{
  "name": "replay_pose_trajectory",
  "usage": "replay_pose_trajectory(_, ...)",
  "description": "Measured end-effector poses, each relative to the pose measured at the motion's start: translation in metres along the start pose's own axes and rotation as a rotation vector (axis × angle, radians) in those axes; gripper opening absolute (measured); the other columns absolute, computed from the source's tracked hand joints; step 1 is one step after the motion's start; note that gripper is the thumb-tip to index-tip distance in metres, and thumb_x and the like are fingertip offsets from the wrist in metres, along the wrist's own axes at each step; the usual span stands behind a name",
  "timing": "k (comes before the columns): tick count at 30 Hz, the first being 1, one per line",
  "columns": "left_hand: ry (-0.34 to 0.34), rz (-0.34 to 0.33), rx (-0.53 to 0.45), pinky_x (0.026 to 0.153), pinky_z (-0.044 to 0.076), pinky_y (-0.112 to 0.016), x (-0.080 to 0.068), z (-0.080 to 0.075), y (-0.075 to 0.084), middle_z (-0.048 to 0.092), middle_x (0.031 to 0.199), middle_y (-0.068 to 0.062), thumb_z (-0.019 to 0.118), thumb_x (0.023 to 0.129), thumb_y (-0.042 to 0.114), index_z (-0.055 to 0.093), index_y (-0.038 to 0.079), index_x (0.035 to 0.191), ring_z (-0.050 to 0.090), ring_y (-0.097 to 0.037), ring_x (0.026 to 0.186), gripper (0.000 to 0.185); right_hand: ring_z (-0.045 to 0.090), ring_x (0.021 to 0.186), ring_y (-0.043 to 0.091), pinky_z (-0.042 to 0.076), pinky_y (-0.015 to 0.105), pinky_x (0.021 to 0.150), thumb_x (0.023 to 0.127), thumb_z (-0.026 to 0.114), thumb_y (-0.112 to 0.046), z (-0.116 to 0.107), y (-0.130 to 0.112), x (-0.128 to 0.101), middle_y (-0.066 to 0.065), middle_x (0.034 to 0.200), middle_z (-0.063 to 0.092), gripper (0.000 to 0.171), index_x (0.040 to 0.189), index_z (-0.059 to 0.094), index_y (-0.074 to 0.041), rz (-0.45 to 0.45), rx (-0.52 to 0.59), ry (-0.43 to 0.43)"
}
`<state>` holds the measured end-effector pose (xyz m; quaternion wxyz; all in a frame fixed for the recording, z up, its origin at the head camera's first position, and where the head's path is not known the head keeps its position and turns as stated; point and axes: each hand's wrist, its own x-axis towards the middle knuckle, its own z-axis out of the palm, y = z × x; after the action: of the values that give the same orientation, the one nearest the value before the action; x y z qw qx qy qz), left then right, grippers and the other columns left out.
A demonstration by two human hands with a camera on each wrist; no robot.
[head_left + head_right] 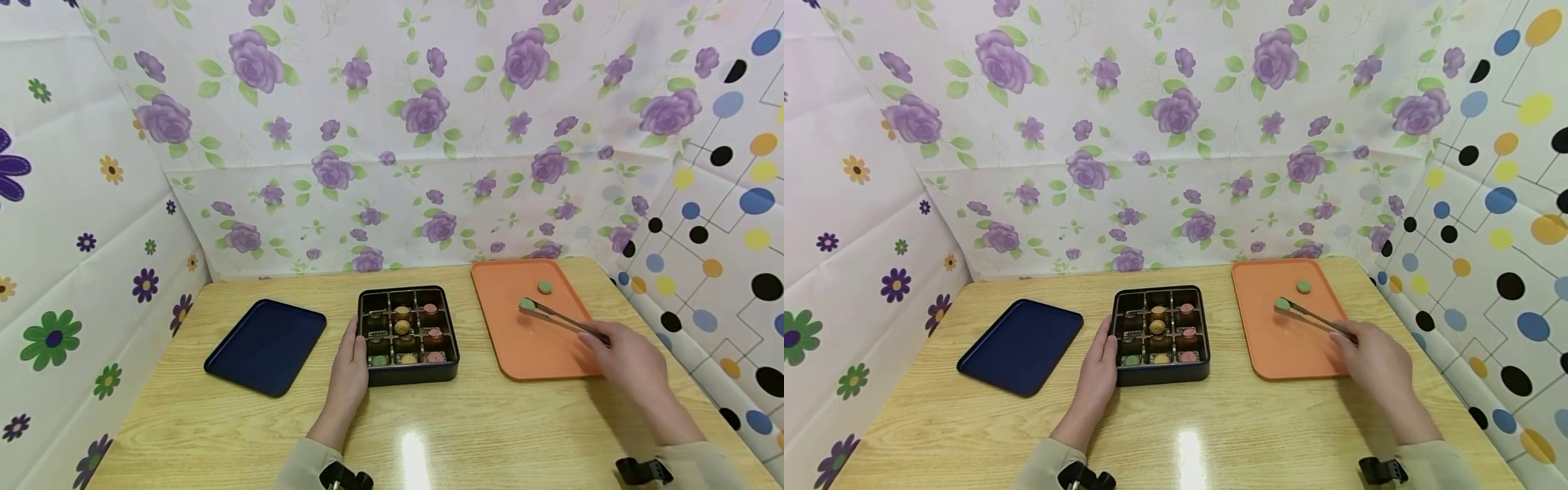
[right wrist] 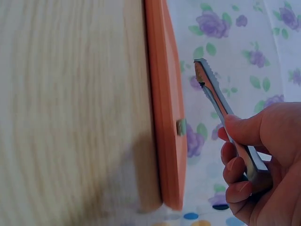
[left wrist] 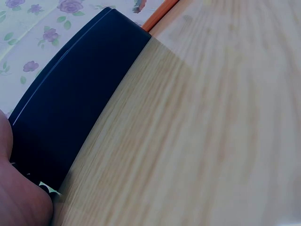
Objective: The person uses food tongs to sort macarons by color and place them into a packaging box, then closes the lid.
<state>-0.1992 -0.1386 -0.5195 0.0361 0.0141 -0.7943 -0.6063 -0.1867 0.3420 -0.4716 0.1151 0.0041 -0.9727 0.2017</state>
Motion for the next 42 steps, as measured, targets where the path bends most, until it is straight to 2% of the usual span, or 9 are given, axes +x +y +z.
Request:
replay_pose_trajectory(5, -0.001, 0.001, 0.001, 0.131, 0.022, -0.065, -0.001, 0.000, -0.001, 0.017, 0.183, -0.007, 0.032, 0.125, 0.030, 0.018, 0.021, 0.180, 0.016, -0.036, 0.168, 0.057, 0.067, 0.080, 0.031, 0.044, 0.040, 0.057, 0.111, 0.072, -0.031, 0.003, -0.016, 0.002, 0.023, 0.113, 0.076, 0.036, 0.135, 0.078, -0.004, -0.035, 0.028, 0.001)
replay_pose_trajectory(9, 0.000, -0.001, -0.003, 0.131, 0.021, -0.065, -0.001, 0.000, -0.001, 0.017, 0.183, -0.007, 0.033, 0.124, 0.028, 0.018, 0.021, 0.179, 0.016, -0.036, 0.168, 0.057, 0.069, 0.081, 0.030, 0.045, 0.039, 0.057, 0.112, 0.072, -0.031, 0.008, -0.027, 0.005, 0.019, 0.110, 0.076, 0.035, 0.135, 0.078, -0.006, -0.066, 0.045, 0.000)
replay_pose_trajectory(17, -0.001, -0.010, -0.006, 0.131, 0.022, -0.066, -0.001, 0.000, -0.002, 0.018, 0.183, -0.008, 0.033, 0.124, 0.029, 0.019, 0.020, 0.179, 0.017, -0.038, 0.167, 0.057, 0.073, 0.087, 0.032, 0.051, 0.042, 0.060, 0.110, 0.074, -0.029, 0.014, -0.054, 0.009, 0.018, 0.114, 0.078, 0.033, 0.135, 0.080, -0.008, -0.115, 0.077, 0.010)
replay_pose_trajectory(28, 0.008, -0.004, 0.001, 0.131, 0.022, -0.065, -0.001, -0.001, -0.001, 0.018, 0.183, -0.007, 0.033, 0.124, 0.029, 0.019, 0.020, 0.179, 0.017, -0.037, 0.167, 0.057, 0.060, 0.072, 0.016, 0.043, 0.036, 0.057, 0.111, 0.073, -0.028, 0.019, -0.084, 0.019, 0.009, 0.107, 0.078, 0.029, 0.133, 0.081, -0.010, -0.196, 0.102, 0.000)
replay_pose_trajectory(36, 0.005, 0.000, -0.001, 0.132, 0.021, -0.064, -0.001, 0.000, 0.000, 0.017, 0.183, -0.006, 0.032, 0.124, 0.030, 0.018, 0.022, 0.179, 0.016, -0.035, 0.168, 0.057, 0.073, 0.085, 0.024, 0.053, 0.038, 0.060, 0.110, 0.075, -0.031, 0.022, -0.105, 0.023, 0.008, 0.112, 0.079, 0.032, 0.135, 0.081, -0.013, -0.207, 0.102, 0.015)
replay_pose_trajectory(42, 0.009, 0.007, 0.006, 0.132, 0.021, -0.063, 0.000, 0.001, 0.001, 0.017, 0.183, -0.006, 0.032, 0.124, 0.031, 0.019, 0.022, 0.179, 0.017, -0.035, 0.168, 0.057, 0.072, 0.086, 0.022, 0.053, 0.040, 0.061, 0.110, 0.074, -0.032, 0.024, -0.123, 0.027, 0.005, 0.109, 0.077, 0.032, 0.136, 0.080, -0.014, -0.219, 0.112, -0.001)
